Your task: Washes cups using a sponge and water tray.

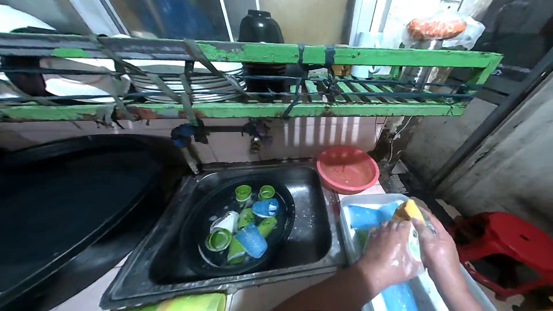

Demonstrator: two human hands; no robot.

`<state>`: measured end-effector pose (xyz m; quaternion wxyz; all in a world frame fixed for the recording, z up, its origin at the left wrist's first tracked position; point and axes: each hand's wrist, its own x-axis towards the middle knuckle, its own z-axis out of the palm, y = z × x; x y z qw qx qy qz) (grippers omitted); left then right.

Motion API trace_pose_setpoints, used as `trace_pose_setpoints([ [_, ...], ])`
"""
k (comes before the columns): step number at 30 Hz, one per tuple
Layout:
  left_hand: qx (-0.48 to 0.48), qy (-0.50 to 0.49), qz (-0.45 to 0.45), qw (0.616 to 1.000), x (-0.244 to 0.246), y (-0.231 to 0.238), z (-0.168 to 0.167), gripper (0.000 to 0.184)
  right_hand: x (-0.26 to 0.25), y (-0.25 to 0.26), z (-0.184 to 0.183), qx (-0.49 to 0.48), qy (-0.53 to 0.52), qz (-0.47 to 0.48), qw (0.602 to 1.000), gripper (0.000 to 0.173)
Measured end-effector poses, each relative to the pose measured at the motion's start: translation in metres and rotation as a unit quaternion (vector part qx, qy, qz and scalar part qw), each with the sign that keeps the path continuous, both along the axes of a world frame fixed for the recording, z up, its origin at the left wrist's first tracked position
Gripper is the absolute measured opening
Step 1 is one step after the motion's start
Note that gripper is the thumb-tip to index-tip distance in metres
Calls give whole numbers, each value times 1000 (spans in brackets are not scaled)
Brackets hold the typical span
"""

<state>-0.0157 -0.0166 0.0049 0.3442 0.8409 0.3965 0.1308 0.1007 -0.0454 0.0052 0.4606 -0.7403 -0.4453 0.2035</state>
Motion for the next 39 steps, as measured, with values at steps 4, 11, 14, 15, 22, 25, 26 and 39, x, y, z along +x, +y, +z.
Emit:
trace_pose_setpoints([
  [4, 15, -59, 78, 995, -19, 29, 3, 57, -22, -15, -12, 145, -174, 126, 966, 42],
  [11, 83, 44, 280, 956, -160, 95, -7, 57, 30, -61, -29, -147, -91, 165, 971, 43],
  [14, 81, 172, 341, 921, -224, 115, -26, 33, 66, -73, -52, -189, -129, 198, 953, 43],
  [15, 94, 188, 346, 914, -229, 120, -29, 29, 68, -73, -54, -206, -152, 205, 945, 42],
  [22, 52, 98, -32, 993, -47, 48, -22, 31, 53, -63, -67, -280, -253, 230, 897, 48],
  [25, 17, 232, -104, 967, 7, 13, -42, 43, 56, -67, -74, -299, -282, 251, 876, 49],
  [26, -3, 274, -93, 957, 19, 11, -48, 54, 55, -68, -76, -304, -290, 253, 872, 50],
  [39, 21, -280, 68, 957, 6, 35, -39, 60, 60, -62, -66, -108, 189, 75, 973, 46],
])
